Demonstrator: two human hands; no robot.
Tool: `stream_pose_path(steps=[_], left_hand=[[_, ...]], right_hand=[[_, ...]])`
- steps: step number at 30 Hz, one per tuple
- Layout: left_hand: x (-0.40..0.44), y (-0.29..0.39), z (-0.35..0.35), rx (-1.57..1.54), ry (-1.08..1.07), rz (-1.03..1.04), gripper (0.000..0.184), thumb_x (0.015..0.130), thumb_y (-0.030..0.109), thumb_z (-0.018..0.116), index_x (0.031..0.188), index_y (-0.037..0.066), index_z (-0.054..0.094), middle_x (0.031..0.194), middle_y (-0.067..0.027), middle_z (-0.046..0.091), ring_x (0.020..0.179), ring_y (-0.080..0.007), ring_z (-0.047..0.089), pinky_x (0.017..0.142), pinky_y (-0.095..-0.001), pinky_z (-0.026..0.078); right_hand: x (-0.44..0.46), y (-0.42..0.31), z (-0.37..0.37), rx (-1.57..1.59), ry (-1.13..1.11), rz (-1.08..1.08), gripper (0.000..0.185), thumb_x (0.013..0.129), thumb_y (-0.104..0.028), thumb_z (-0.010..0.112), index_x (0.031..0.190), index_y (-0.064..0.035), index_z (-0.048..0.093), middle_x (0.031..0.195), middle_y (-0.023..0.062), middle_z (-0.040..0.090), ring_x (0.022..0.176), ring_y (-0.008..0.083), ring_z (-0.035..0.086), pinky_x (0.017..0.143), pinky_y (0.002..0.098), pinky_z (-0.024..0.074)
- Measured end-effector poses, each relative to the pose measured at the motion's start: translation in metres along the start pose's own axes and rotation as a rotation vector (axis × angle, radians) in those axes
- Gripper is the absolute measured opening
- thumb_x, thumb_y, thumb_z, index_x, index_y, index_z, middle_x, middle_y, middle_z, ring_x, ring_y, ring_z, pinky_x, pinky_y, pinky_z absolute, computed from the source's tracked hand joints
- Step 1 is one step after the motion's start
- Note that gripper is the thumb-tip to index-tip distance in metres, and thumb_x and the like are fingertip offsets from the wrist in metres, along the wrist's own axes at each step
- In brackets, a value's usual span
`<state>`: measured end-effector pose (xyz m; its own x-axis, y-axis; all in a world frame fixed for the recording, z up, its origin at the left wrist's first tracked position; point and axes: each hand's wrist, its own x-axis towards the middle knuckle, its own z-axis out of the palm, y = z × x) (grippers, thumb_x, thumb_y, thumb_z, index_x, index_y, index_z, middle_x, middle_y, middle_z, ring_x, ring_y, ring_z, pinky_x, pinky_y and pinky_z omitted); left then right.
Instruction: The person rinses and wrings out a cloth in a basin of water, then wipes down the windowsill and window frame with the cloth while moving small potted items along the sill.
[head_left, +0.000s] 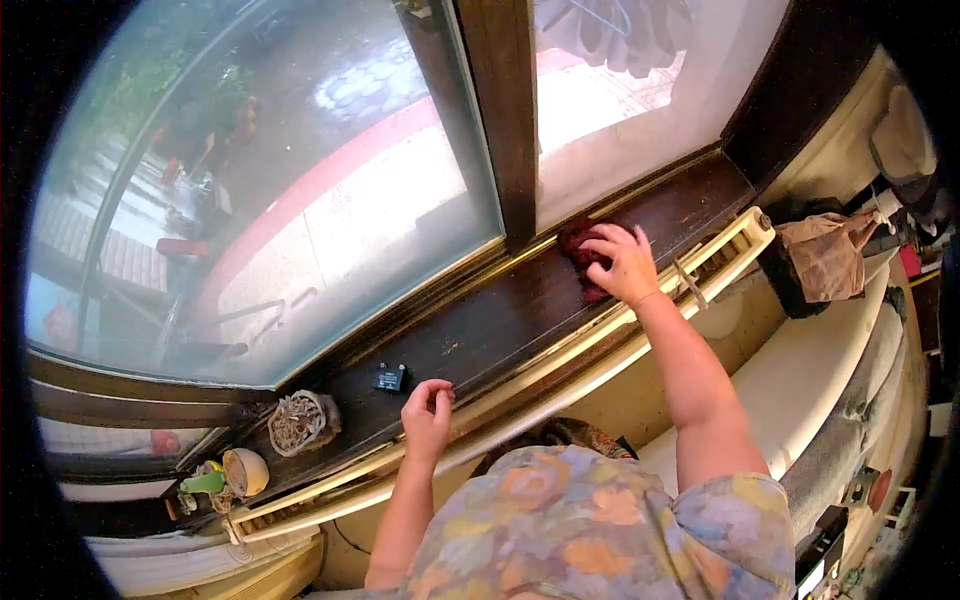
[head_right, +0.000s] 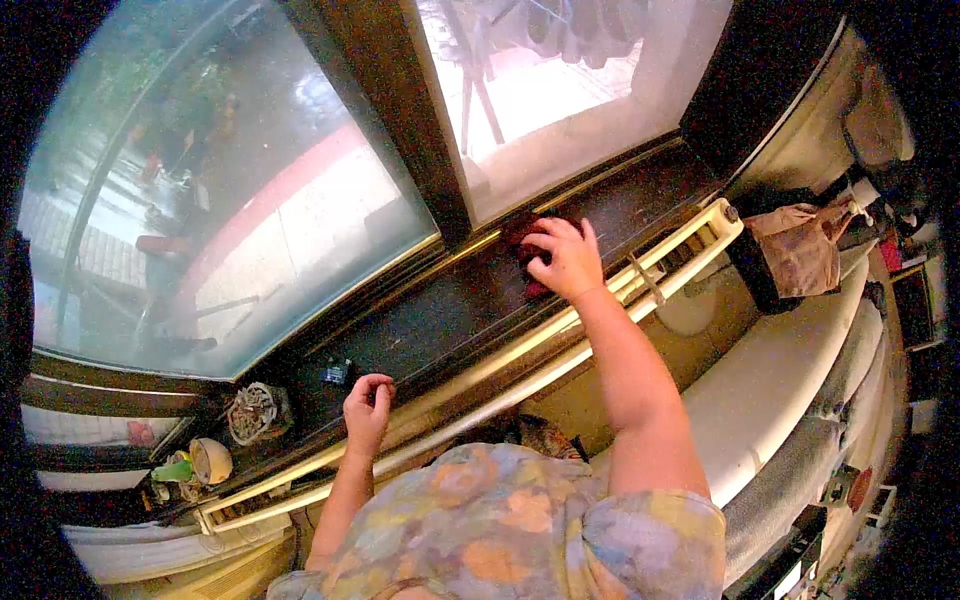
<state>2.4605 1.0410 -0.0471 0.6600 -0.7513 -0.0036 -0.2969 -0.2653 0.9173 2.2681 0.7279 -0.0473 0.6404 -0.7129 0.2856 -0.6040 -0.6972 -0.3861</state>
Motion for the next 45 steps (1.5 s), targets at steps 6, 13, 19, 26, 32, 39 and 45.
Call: stream_pose_path(steps=[6, 13, 19, 26, 32, 39, 45], left_hand=[[0.001, -0.015, 0.001, 0.001, 0.050, 0.045, 0.008, 0.084, 0.001, 0.052, 0.087, 0.001, 0.060, 0.075, -0.0029, 0.061, 0.069, -0.0085, 0.058, 0.062, -0.0215, 0.046], [0.003, -0.016, 0.004, -0.002, 0.085, 0.014, 0.008, 0.084, 0.001, 0.052, 0.086, 0.002, 0.060, 0.073, -0.0017, 0.059, 0.064, -0.0059, 0.055, 0.057, -0.0189, 0.044], [0.006, -0.013, 0.003, 0.040, 0.101, 0.027, 0.007, 0.083, 0.002, 0.053, 0.085, 0.001, 0.060, 0.071, -0.0015, 0.059, 0.064, -0.0064, 0.055, 0.058, -0.0197, 0.044], [0.003, -0.013, 0.003, 0.042, 0.090, -0.005, 0.008, 0.084, 0.000, 0.051, 0.087, 0.001, 0.059, 0.074, -0.0006, 0.058, 0.064, -0.0056, 0.053, 0.058, -0.0189, 0.042], [0.002, -0.019, 0.006, 0.101, 0.147, 0.025, 0.008, 0.084, 0.000, 0.052, 0.087, 0.002, 0.059, 0.072, 0.0003, 0.057, 0.063, -0.0047, 0.052, 0.057, -0.0182, 0.042], [0.001, -0.014, 0.010, 0.076, 0.196, 0.045, 0.007, 0.083, 0.001, 0.053, 0.085, 0.003, 0.060, 0.070, 0.0004, 0.057, 0.061, -0.0047, 0.052, 0.055, -0.0180, 0.041], [0.003, -0.017, 0.011, 0.096, 0.200, 0.060, 0.007, 0.082, 0.002, 0.053, 0.082, 0.002, 0.060, 0.066, 0.0006, 0.057, 0.058, -0.0050, 0.051, 0.054, -0.0193, 0.041]], right_hand=[[0.007, 0.031, -0.004, -0.146, 0.198, 0.304, 0.029, 0.067, -0.024, 0.060, 0.095, -0.0202, 0.066, 0.118, 0.0012, 0.055, 0.112, 0.0194, 0.047, 0.091, 0.0451, 0.0345], [-0.005, -0.052, 0.007, -0.170, 0.067, -0.076, 0.037, 0.062, -0.029, 0.066, 0.095, -0.0124, 0.062, 0.102, 0.0086, 0.054, 0.093, 0.0254, 0.050, 0.074, 0.0415, 0.0411], [-0.024, -0.106, 0.037, -0.001, 0.144, -0.312, 0.036, 0.064, -0.023, 0.061, 0.099, -0.0149, 0.062, 0.105, 0.0060, 0.056, 0.094, 0.0241, 0.050, 0.074, 0.0386, 0.0378], [0.003, -0.004, 0.000, -0.095, 0.028, -0.076, 0.032, 0.068, -0.028, 0.064, 0.098, -0.0194, 0.065, 0.113, -0.0003, 0.056, 0.102, 0.0201, 0.049, 0.080, 0.0402, 0.0377], [0.024, 0.080, -0.019, -0.227, 0.114, 0.179, 0.034, 0.070, -0.027, 0.062, 0.103, -0.0197, 0.064, 0.119, -0.0021, 0.055, 0.107, 0.0205, 0.048, 0.083, 0.0407, 0.0382], [0.038, 0.091, -0.034, -0.335, 0.065, 0.514, 0.040, 0.074, -0.028, 0.058, 0.113, -0.0173, 0.060, 0.127, 0.0024, 0.049, 0.112, 0.0240, 0.044, 0.087, 0.0467, 0.0381], [-0.008, -0.014, -0.008, -0.179, 0.091, 0.075, 0.029, 0.064, -0.025, 0.063, 0.092, -0.0172, 0.064, 0.103, 0.0018, 0.056, 0.097, 0.0222, 0.049, 0.074, 0.0411, 0.0395]])
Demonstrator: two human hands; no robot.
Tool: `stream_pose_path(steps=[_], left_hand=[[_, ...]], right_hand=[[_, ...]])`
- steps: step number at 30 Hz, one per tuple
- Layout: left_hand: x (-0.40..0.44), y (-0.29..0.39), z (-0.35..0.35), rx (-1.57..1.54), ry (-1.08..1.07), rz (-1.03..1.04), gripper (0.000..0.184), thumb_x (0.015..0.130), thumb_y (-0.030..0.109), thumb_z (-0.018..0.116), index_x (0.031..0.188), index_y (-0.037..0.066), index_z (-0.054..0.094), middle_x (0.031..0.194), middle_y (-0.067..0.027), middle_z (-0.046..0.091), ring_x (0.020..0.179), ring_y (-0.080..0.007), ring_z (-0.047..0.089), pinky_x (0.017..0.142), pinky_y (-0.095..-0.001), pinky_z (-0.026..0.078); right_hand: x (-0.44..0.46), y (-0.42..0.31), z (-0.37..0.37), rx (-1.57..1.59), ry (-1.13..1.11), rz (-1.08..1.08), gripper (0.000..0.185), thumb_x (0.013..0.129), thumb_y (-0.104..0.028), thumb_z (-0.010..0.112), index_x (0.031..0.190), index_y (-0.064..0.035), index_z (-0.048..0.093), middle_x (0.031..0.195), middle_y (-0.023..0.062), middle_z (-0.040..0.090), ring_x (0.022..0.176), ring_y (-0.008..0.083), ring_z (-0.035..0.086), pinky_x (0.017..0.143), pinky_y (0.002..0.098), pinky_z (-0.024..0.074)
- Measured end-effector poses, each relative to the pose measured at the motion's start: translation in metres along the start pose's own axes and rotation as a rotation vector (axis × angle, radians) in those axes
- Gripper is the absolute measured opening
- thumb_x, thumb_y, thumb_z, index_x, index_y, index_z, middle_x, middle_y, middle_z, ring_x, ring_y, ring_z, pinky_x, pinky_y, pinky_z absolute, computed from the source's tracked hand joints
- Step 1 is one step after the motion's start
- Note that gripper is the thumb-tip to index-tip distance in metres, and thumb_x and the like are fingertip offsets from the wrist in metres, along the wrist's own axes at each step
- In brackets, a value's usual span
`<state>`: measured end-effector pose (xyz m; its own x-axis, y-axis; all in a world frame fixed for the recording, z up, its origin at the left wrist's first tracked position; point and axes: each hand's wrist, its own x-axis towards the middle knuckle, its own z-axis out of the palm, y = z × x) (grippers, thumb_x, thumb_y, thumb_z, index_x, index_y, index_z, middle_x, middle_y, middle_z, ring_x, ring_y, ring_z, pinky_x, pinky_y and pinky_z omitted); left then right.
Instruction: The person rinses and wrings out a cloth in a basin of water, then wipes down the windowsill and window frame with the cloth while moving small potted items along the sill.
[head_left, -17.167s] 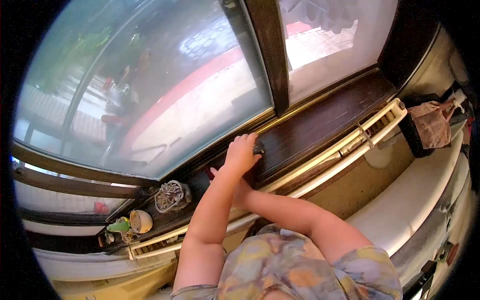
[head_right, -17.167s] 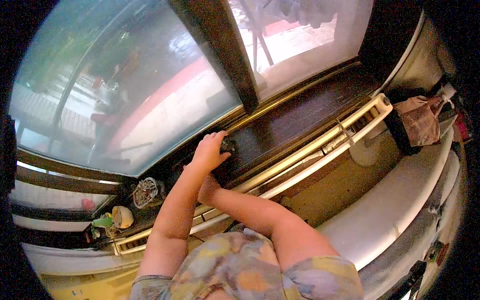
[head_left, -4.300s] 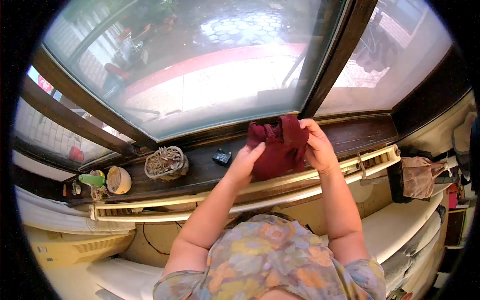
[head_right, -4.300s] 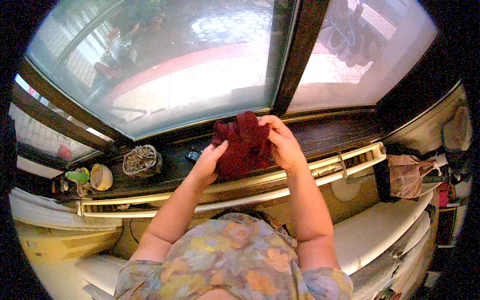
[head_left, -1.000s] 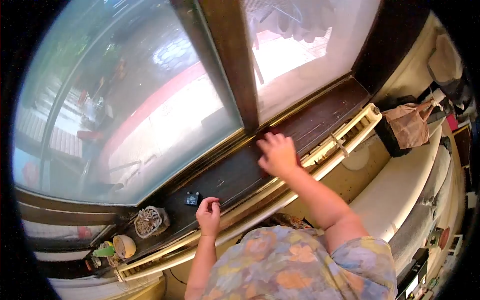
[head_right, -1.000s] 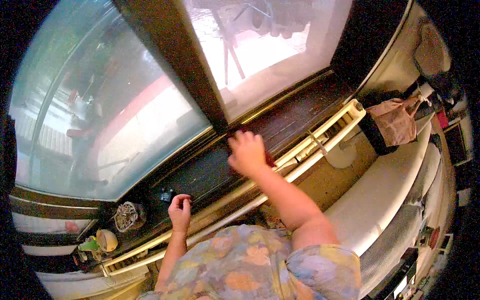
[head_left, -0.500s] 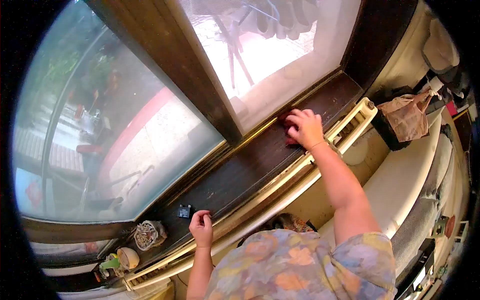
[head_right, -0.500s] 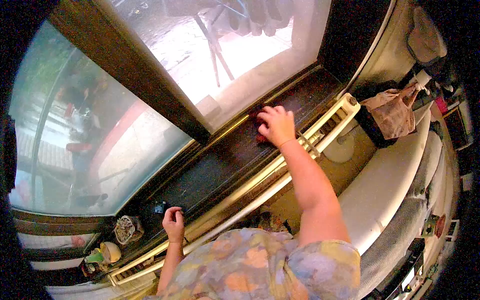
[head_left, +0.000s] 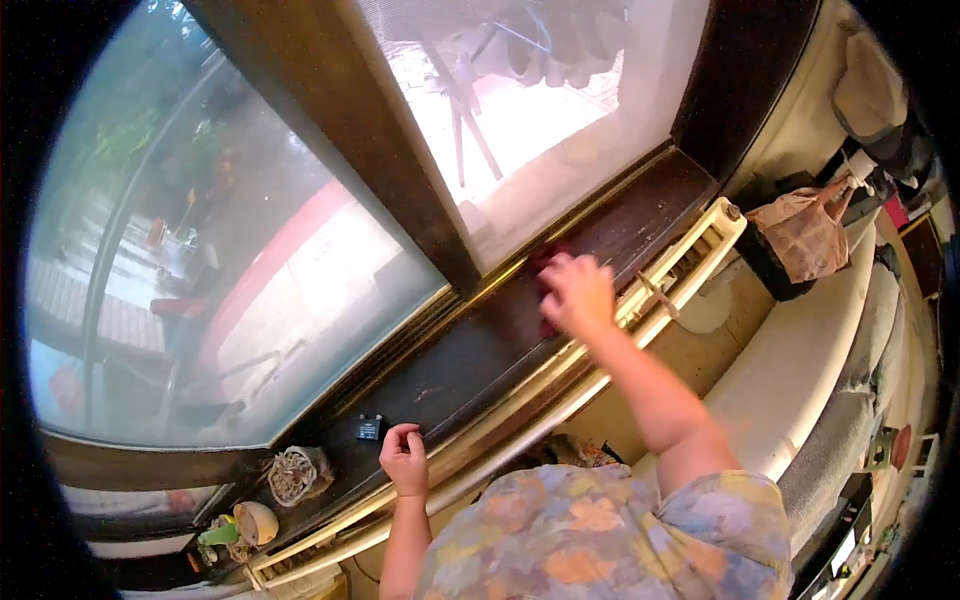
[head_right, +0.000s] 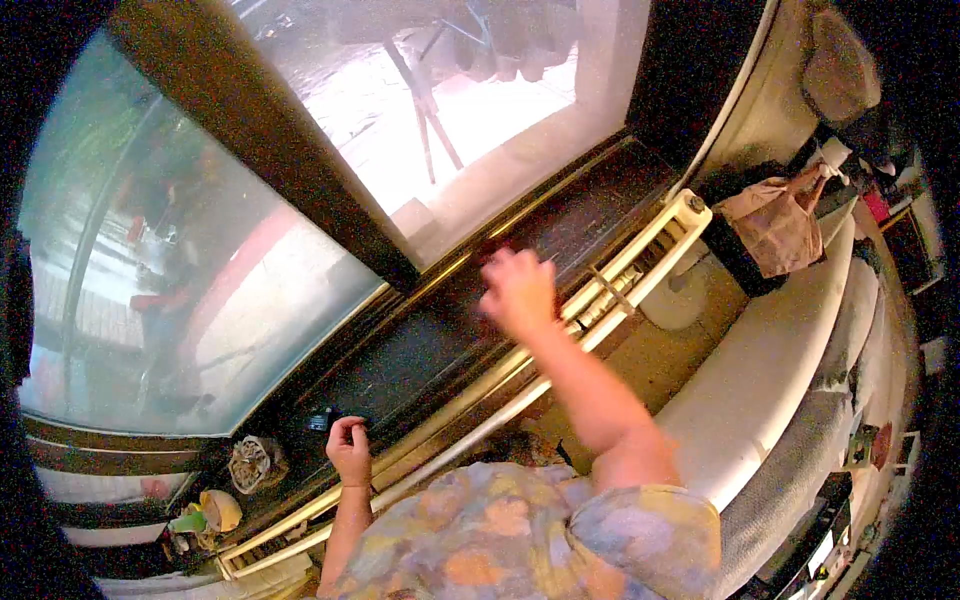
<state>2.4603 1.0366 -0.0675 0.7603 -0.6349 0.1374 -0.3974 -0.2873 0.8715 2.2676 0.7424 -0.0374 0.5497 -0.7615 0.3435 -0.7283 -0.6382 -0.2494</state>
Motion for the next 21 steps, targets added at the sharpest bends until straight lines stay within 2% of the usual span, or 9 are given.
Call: stream_pose_path(steps=[5, 6, 8, 10, 13, 14, 17, 19, 21], left_hand=[[-0.001, -0.002, 0.000, 0.000, 0.002, 0.002, 0.007, 0.082, 0.000, 0.052, 0.082, 0.002, 0.060, 0.068, 0.0000, 0.057, 0.059, -0.0055, 0.051, 0.055, -0.0196, 0.041], [-0.001, -0.001, 0.000, 0.008, 0.003, 0.000, 0.008, 0.082, 0.000, 0.052, 0.082, 0.002, 0.059, 0.068, 0.0000, 0.057, 0.059, -0.0054, 0.051, 0.055, -0.0195, 0.041], [0.000, -0.002, 0.001, 0.014, 0.004, 0.003, 0.008, 0.082, 0.000, 0.052, 0.082, 0.002, 0.059, 0.069, -0.0001, 0.057, 0.060, -0.0052, 0.051, 0.055, -0.0193, 0.041], [0.000, -0.009, -0.003, -0.023, -0.043, -0.004, 0.007, 0.085, 0.003, 0.051, 0.086, 0.002, 0.058, 0.071, -0.0001, 0.057, 0.062, -0.0065, 0.051, 0.056, -0.0202, 0.041], [0.000, -0.002, -0.004, -0.005, -0.055, 0.015, 0.007, 0.085, 0.003, 0.051, 0.086, 0.003, 0.058, 0.071, 0.0003, 0.057, 0.061, -0.0061, 0.051, 0.056, -0.0198, 0.041], [0.000, -0.002, -0.004, -0.001, -0.060, 0.011, 0.007, 0.085, 0.003, 0.051, 0.086, 0.003, 0.058, 0.071, 0.0003, 0.057, 0.061, -0.0061, 0.051, 0.056, -0.0198, 0.041], [0.001, 0.004, -0.003, -0.038, -0.059, -0.052, 0.007, 0.084, 0.001, 0.052, 0.085, 0.002, 0.058, 0.071, 0.0008, 0.057, 0.063, -0.0049, 0.051, 0.058, -0.0182, 0.041], [0.001, -0.003, -0.004, -0.055, -0.063, -0.049, 0.007, 0.084, 0.001, 0.052, 0.086, 0.002, 0.058, 0.072, 0.0007, 0.057, 0.064, -0.0050, 0.051, 0.058, -0.0182, 0.041], [0.000, -0.006, -0.005, -0.071, -0.069, -0.050, 0.007, 0.084, 0.001, 0.052, 0.086, 0.002, 0.058, 0.072, 0.0006, 0.057, 0.064, -0.0050, 0.051, 0.059, -0.0183, 0.041]], right_hand=[[-0.058, -0.109, 0.019, 0.290, -0.078, -0.292, 0.033, 0.063, -0.027, 0.065, 0.093, -0.0150, 0.062, 0.113, 0.0045, 0.054, 0.101, 0.0234, 0.046, 0.077, 0.0418, 0.0360], [-0.064, -0.118, 0.021, 0.335, -0.031, -0.353, 0.034, 0.063, -0.027, 0.066, 0.094, -0.0158, 0.062, 0.114, 0.0036, 0.054, 0.102, 0.0231, 0.046, 0.078, 0.0423, 0.0357], [-0.059, -0.111, 0.023, 0.417, -0.080, -0.389, 0.034, 0.063, -0.027, 0.066, 0.094, -0.0171, 0.062, 0.114, 0.0020, 0.055, 0.103, 0.0222, 0.047, 0.078, 0.0425, 0.0364], [-0.047, -0.084, 0.023, 0.329, -0.099, -0.339, 0.032, 0.063, -0.027, 0.065, 0.094, -0.0181, 0.063, 0.113, 0.0005, 0.055, 0.103, 0.0220, 0.047, 0.077, 0.0426, 0.0372], [-0.016, -0.015, 0.002, 0.140, -0.135, -0.043, 0.036, 0.062, -0.025, 0.065, 0.097, -0.0210, 0.066, 0.116, -0.0016, 0.055, 0.103, 0.0224, 0.049, 0.076, 0.0423, 0.0379], [-0.012, 0.014, 0.008, 0.094, -0.028, 0.030, 0.036, 0.063, -0.023, 0.064, 0.100, -0.0211, 0.065, 0.117, -0.0019, 0.054, 0.104, 0.0228, 0.048, 0.078, 0.0422, 0.0381], [0.003, 0.070, 0.002, 0.014, 0.087, 0.301, 0.033, 0.069, -0.022, 0.062, 0.102, -0.0203, 0.064, 0.119, 0.0004, 0.054, 0.106, 0.0247, 0.047, 0.086, 0.0430, 0.0379], [0.005, 0.086, 0.008, 0.272, 0.427, 0.424, 0.028, 0.072, -0.020, 0.056, 0.099, -0.0149, 0.064, 0.114, 0.0085, 0.056, 0.100, 0.0307, 0.050, 0.090, 0.0402, 0.0395], [-0.004, 0.083, 0.011, 0.589, 0.589, 0.533, 0.029, 0.076, -0.016, 0.054, 0.103, -0.0075, 0.062, 0.112, 0.0138, 0.055, 0.103, 0.0307, 0.050, 0.092, 0.0371, 0.0392]])
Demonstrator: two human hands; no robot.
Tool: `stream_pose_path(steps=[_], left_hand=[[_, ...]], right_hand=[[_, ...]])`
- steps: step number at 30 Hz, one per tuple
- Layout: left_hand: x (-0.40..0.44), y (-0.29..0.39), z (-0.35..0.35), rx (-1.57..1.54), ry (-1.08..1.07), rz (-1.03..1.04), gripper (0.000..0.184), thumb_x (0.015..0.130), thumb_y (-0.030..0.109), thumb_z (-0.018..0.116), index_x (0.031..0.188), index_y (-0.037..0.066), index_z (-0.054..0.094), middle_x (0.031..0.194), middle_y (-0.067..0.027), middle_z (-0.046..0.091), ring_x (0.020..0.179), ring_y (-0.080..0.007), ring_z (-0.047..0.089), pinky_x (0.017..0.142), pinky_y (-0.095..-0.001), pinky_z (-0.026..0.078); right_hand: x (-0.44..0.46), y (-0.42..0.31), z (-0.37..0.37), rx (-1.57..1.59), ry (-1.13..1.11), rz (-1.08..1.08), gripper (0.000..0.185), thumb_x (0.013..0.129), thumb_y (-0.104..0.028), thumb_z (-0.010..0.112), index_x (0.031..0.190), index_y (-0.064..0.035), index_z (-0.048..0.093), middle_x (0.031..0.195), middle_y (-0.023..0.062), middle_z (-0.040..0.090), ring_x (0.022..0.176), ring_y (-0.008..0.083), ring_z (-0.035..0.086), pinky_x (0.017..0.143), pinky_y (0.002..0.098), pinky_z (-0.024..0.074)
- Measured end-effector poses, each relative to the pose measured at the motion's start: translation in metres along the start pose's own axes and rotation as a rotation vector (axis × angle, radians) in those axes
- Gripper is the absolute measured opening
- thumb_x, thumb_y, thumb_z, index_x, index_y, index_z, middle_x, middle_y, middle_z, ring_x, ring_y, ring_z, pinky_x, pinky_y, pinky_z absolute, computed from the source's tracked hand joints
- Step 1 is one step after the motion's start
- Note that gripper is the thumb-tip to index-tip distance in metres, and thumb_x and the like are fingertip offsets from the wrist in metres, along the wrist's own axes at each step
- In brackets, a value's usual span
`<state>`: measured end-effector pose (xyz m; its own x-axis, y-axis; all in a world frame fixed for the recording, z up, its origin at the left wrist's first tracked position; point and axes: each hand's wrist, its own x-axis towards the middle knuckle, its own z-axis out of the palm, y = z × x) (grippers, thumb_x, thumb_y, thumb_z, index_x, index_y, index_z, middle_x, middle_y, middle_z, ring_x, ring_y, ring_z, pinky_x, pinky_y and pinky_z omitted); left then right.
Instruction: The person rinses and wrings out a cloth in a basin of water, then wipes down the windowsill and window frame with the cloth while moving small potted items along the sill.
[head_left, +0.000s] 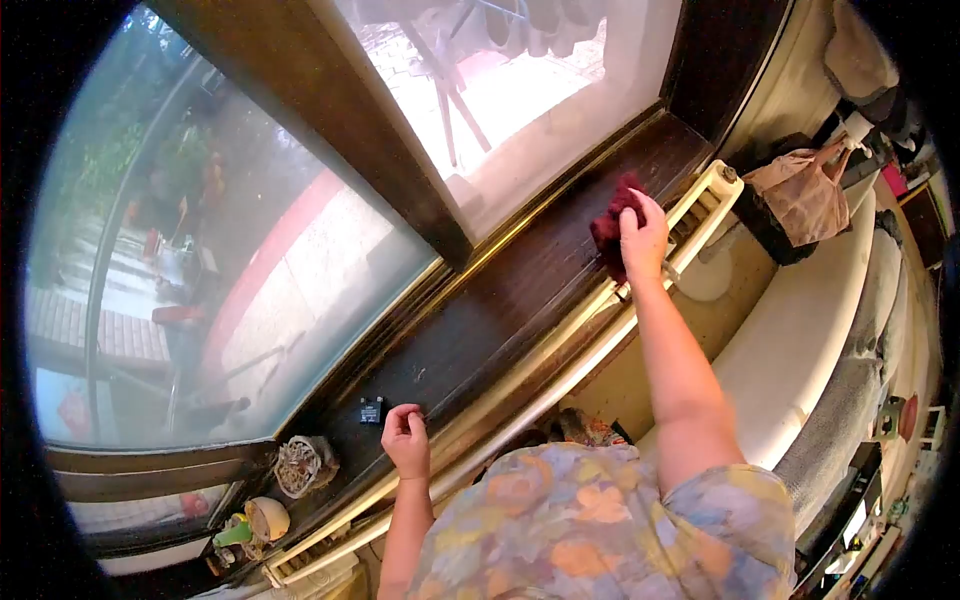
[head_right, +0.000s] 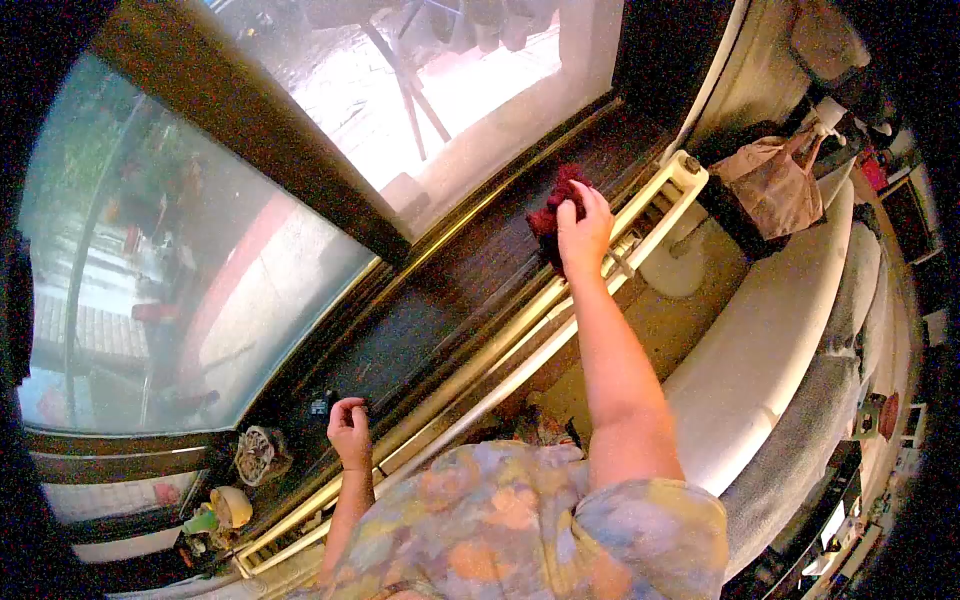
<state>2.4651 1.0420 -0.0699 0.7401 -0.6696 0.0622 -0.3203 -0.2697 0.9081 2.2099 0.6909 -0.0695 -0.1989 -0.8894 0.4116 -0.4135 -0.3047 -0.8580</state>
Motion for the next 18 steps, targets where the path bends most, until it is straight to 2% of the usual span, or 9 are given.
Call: stream_pose_path(steps=[2, 3, 6, 7, 9, 11, 12, 18], left_hand=[[0.002, 0.001, 0.001, -0.015, -0.006, 0.049, 0.007, 0.085, 0.002, 0.052, 0.087, 0.002, 0.058, 0.073, 0.0005, 0.057, 0.065, -0.0051, 0.052, 0.059, -0.0183, 0.041], [0.003, 0.001, -0.001, -0.009, -0.013, 0.045, 0.007, 0.085, 0.002, 0.052, 0.087, 0.002, 0.058, 0.073, 0.0005, 0.057, 0.065, -0.0051, 0.052, 0.059, -0.0183, 0.041], [0.007, 0.001, -0.006, -0.023, -0.099, -0.085, 0.007, 0.085, 0.002, 0.052, 0.087, 0.002, 0.058, 0.074, 0.0001, 0.057, 0.065, -0.0058, 0.052, 0.060, -0.0189, 0.042], [0.008, 0.001, -0.007, -0.017, -0.105, -0.087, 0.007, 0.085, 0.002, 0.052, 0.087, 0.002, 0.058, 0.074, 0.0001, 0.057, 0.065, -0.0058, 0.052, 0.060, -0.0189, 0.042], [0.009, 0.001, -0.009, -0.071, -0.144, -0.087, 0.007, 0.085, 0.002, 0.051, 0.088, 0.002, 0.057, 0.075, -0.0004, 0.057, 0.066, -0.0066, 0.053, 0.061, -0.0197, 0.044], [0.008, 0.007, -0.011, -0.121, -0.170, -0.109, 0.008, 0.085, 0.001, 0.051, 0.090, 0.002, 0.057, 0.077, -0.0013, 0.057, 0.068, -0.0075, 0.054, 0.063, -0.0204, 0.045], [0.007, 0.008, -0.012, -0.128, -0.185, -0.099, 0.008, 0.085, 0.001, 0.051, 0.090, 0.002, 0.057, 0.079, -0.0018, 0.058, 0.069, -0.0078, 0.054, 0.064, -0.0206, 0.045], [0.005, 0.002, -0.019, -0.142, -0.246, -0.080, 0.008, 0.086, 0.004, 0.052, 0.092, 0.003, 0.057, 0.084, -0.0015, 0.058, 0.073, -0.0087, 0.055, 0.061, -0.0214, 0.044]], right_hand=[[-0.026, -0.001, 0.000, 0.233, 0.096, 0.174, 0.031, 0.079, -0.014, 0.053, 0.107, -0.0031, 0.059, 0.110, 0.0160, 0.054, 0.105, 0.0288, 0.051, 0.095, 0.0357, 0.0376], [-0.039, -0.005, 0.000, 0.410, 0.082, 0.307, 0.033, 0.081, -0.015, 0.053, 0.113, -0.0064, 0.057, 0.118, 0.0155, 0.050, 0.111, 0.0289, 0.047, 0.098, 0.0376, 0.0342], [-0.065, -0.022, 0.011, 0.119, 0.132, 0.340, 0.040, 0.081, -0.019, 0.057, 0.120, -0.0115, 0.050, 0.129, 0.0145, 0.037, 0.120, 0.0299, 0.035, 0.103, 0.0410, 0.0267], [-0.069, -0.019, 0.017, 0.099, 0.148, 0.238, 0.040, 0.079, -0.020, 0.061, 0.116, -0.0097, 0.050, 0.126, 0.0139, 0.039, 0.117, 0.0303, 0.037, 0.102, 0.0408, 0.0281], [-0.080, -0.030, 0.020, 0.046, 0.166, 0.285, 0.042, 0.077, -0.019, 0.064, 0.115, -0.0093, 0.048, 0.122, 0.0142, 0.037, 0.114, 0.0299, 0.039, 0.101, 0.0399, 0.0289], [-0.093, -0.051, 0.024, 0.192, 0.198, 0.493, 0.045, 0.076, -0.018, 0.066, 0.115, -0.0087, 0.046, 0.121, 0.0150, 0.035, 0.111, 0.0292, 0.040, 0.099, 0.0387, 0.0304], [-0.105, -0.056, 0.024, 0.135, 0.170, 0.483, 0.048, 0.075, -0.018, 0.066, 0.117, -0.0078, 0.044, 0.121, 0.0156, 0.033, 0.111, 0.0283, 0.040, 0.099, 0.0373, 0.0312], [-0.208, -0.087, 0.044, 0.406, 0.026, 0.645, 0.056, 0.077, -0.018, 0.068, 0.121, -0.0049, 0.036, 0.119, 0.0146, 0.036, 0.113, 0.0263, 0.038, 0.099, 0.0359, 0.0302]])
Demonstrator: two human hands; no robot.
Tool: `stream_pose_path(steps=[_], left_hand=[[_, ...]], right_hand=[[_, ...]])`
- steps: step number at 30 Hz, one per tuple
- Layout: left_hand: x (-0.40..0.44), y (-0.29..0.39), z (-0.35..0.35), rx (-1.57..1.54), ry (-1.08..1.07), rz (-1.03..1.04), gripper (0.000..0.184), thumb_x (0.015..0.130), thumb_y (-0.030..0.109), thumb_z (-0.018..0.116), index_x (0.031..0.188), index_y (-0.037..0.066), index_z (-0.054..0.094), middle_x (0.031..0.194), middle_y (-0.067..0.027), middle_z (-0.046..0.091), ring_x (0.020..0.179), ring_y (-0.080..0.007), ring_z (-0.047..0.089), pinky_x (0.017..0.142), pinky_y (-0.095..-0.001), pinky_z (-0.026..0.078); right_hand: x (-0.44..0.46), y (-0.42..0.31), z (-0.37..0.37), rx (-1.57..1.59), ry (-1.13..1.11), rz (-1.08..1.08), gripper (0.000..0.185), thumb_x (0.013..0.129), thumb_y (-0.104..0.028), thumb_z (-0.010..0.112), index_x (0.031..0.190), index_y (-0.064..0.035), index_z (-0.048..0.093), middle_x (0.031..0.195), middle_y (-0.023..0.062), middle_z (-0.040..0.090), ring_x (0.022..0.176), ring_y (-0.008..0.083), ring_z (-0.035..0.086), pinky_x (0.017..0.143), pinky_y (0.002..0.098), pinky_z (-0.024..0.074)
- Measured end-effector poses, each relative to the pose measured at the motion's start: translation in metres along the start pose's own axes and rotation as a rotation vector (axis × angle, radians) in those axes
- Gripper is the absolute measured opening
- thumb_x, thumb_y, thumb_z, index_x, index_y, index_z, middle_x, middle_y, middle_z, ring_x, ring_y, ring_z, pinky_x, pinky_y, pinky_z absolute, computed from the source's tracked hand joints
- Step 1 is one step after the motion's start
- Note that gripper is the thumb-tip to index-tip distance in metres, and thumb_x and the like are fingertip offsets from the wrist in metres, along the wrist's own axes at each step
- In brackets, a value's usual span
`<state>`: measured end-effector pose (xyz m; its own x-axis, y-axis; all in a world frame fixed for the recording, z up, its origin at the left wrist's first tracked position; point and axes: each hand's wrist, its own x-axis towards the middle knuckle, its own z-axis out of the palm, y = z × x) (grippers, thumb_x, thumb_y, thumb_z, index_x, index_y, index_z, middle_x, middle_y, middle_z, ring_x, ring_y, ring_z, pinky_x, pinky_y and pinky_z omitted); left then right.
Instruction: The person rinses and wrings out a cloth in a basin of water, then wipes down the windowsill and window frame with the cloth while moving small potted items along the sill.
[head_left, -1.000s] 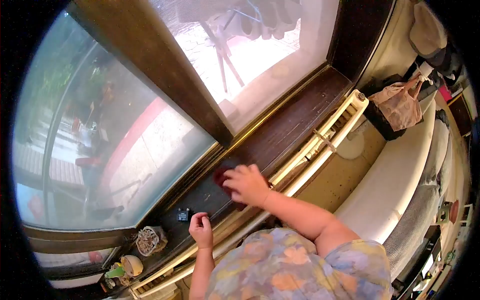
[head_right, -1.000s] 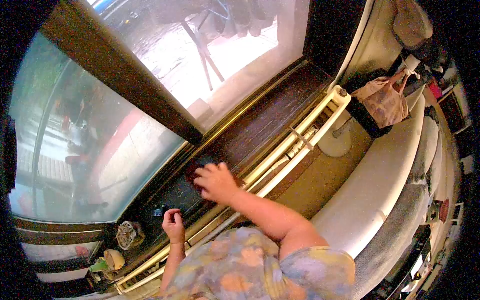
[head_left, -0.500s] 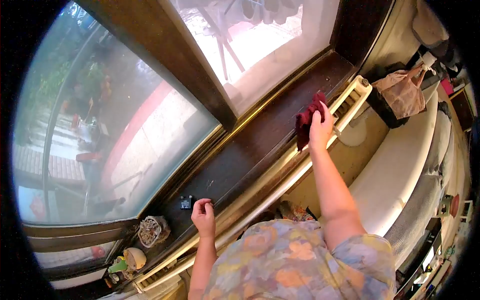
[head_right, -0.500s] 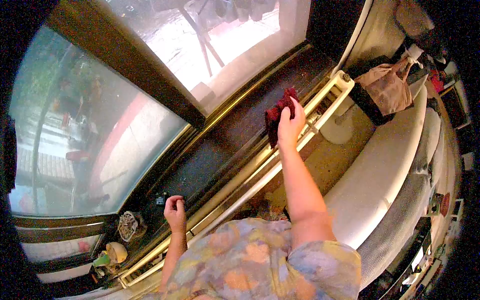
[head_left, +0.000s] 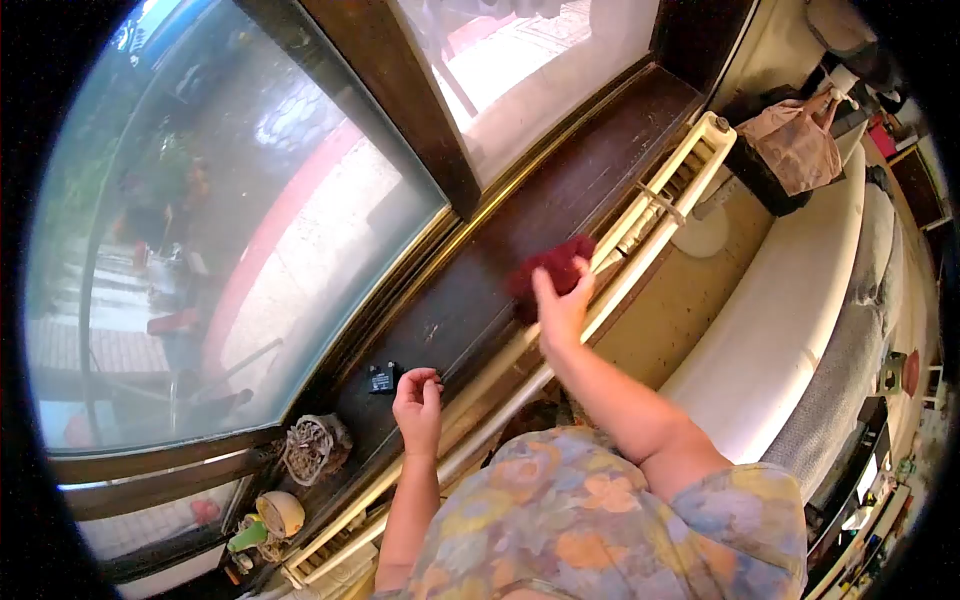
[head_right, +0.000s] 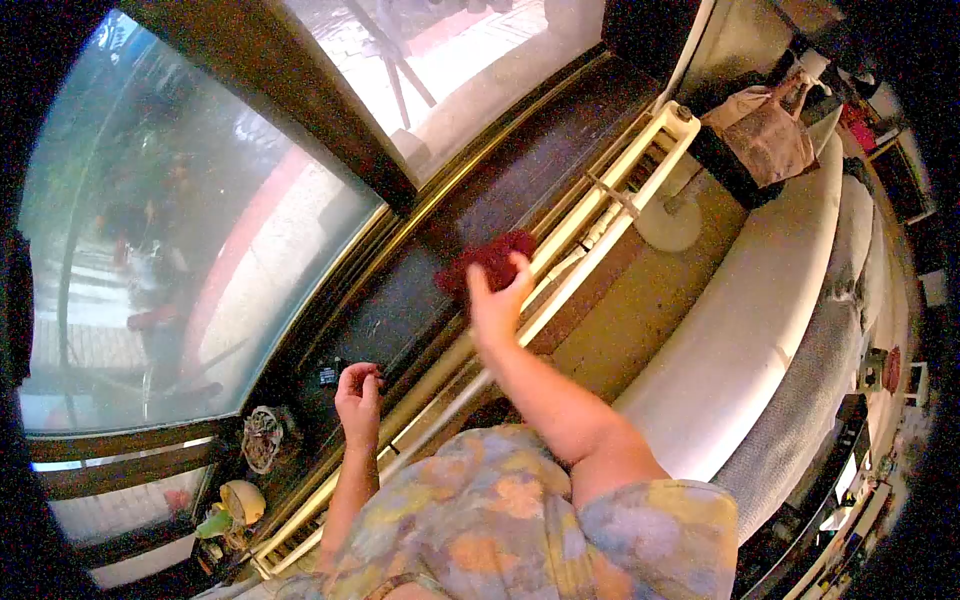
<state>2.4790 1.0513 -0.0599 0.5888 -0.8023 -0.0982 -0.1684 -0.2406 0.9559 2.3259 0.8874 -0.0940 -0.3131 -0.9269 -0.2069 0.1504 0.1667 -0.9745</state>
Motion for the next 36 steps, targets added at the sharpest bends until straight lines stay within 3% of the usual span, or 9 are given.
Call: stream_pose_path(steps=[5, 9, 13, 16, 18, 25, 27, 33, 36], left_hand=[[-0.002, 0.016, -0.002, -0.150, 0.001, -0.109, 0.008, 0.087, 0.002, 0.050, 0.091, 0.004, 0.057, 0.081, -0.0016, 0.058, 0.068, -0.0063, 0.053, 0.059, -0.0183, 0.041], [-0.003, 0.003, -0.018, -0.234, 0.025, -0.155, 0.008, 0.088, 0.004, 0.049, 0.093, 0.004, 0.056, 0.082, -0.0016, 0.057, 0.068, -0.0057, 0.051, 0.055, -0.0175, 0.039], [-0.006, 0.009, -0.006, -0.238, -0.008, -0.104, 0.008, 0.087, 0.001, 0.049, 0.091, 0.002, 0.056, 0.082, -0.0026, 0.058, 0.069, -0.0062, 0.052, 0.059, -0.0184, 0.042], [-0.008, 0.000, -0.004, 0.060, -0.028, 0.155, 0.010, 0.084, -0.002, 0.049, 0.092, 0.001, 0.056, 0.082, -0.0016, 0.056, 0.072, -0.0076, 0.053, 0.064, -0.0202, 0.044], [-0.008, 0.000, -0.004, 0.040, -0.026, 0.136, 0.010, 0.084, -0.002, 0.049, 0.091, 0.001, 0.056, 0.081, -0.0015, 0.056, 0.071, -0.0076, 0.053, 0.063, -0.0201, 0.043], [-0.005, 0.004, 0.003, 0.057, 0.031, 0.068, 0.009, 0.085, -0.001, 0.049, 0.089, 0.002, 0.057, 0.078, -0.0012, 0.057, 0.067, -0.0065, 0.052, 0.060, -0.0193, 0.042], [-0.004, 0.012, 0.012, 0.170, 0.095, 0.179, 0.009, 0.085, -0.001, 0.049, 0.089, 0.002, 0.057, 0.078, -0.0011, 0.057, 0.067, -0.0068, 0.052, 0.060, -0.0193, 0.042], [0.020, 0.044, 0.074, 0.135, 0.149, 0.151, 0.008, 0.084, 0.000, 0.052, 0.090, 0.002, 0.056, 0.083, -0.0018, 0.056, 0.074, -0.0096, 0.052, 0.068, -0.0222, 0.042], [0.042, 0.061, 0.127, 0.240, 0.166, 0.222, 0.009, 0.083, -0.001, 0.052, 0.090, 0.002, 0.057, 0.080, -0.0016, 0.056, 0.071, -0.0091, 0.052, 0.065, -0.0216, 0.042]], right_hand=[[-0.122, 0.028, 0.005, -0.034, -0.341, 0.405, 0.067, 0.077, -0.023, 0.068, 0.125, -0.0019, 0.028, 0.123, 0.0163, 0.036, 0.115, 0.0272, 0.036, 0.101, 0.0364, 0.0275], [-0.138, 0.025, 0.011, -0.089, -0.379, 0.432, 0.065, 0.076, -0.024, 0.069, 0.123, -0.0009, 0.031, 0.120, 0.0171, 0.038, 0.112, 0.0263, 0.039, 0.098, 0.0357, 0.0308], [-0.084, 0.019, 0.005, -0.093, -0.212, 0.217, 0.052, 0.075, -0.024, 0.070, 0.112, -0.0023, 0.040, 0.111, 0.0162, 0.043, 0.104, 0.0253, 0.044, 0.091, 0.0365, 0.0367], [-0.034, 0.003, -0.001, -0.225, -0.097, 0.109, 0.053, 0.076, -0.025, 0.068, 0.113, -0.0028, 0.038, 0.114, 0.0172, 0.038, 0.105, 0.0282, 0.043, 0.093, 0.0374, 0.0360], [0.003, 0.011, -0.004, -0.254, -0.043, 0.081, 0.054, 0.078, -0.026, 0.067, 0.115, -0.0029, 0.036, 0.117, 0.0184, 0.034, 0.106, 0.0292, 0.042, 0.094, 0.0374, 0.0358], [0.105, -0.025, -0.019, -0.431, 0.168, -0.079, 0.058, 0.070, -0.027, 0.069, 0.113, -0.0015, 0.040, 0.110, 0.0215, 0.042, 0.100, 0.0346, 0.047, 0.090, 0.0398, 0.0388], [0.137, -0.034, -0.026, -0.451, 0.165, -0.064, 0.059, 0.068, -0.030, 0.069, 0.112, -0.0016, 0.040, 0.109, 0.0219, 0.043, 0.099, 0.0354, 0.048, 0.089, 0.0401, 0.0397], [0.238, -0.058, -0.051, -0.513, 0.157, -0.034, 0.061, 0.066, -0.032, 0.069, 0.111, -0.0018, 0.041, 0.109, 0.0227, 0.044, 0.094, 0.0356, 0.051, 0.085, 0.0416, 0.0425], [0.287, -0.071, -0.067, -0.491, 0.172, -0.034, 0.062, 0.066, -0.032, 0.069, 0.112, -0.0008, 0.042, 0.107, 0.0232, 0.045, 0.095, 0.0356, 0.051, 0.085, 0.0414, 0.0428]])
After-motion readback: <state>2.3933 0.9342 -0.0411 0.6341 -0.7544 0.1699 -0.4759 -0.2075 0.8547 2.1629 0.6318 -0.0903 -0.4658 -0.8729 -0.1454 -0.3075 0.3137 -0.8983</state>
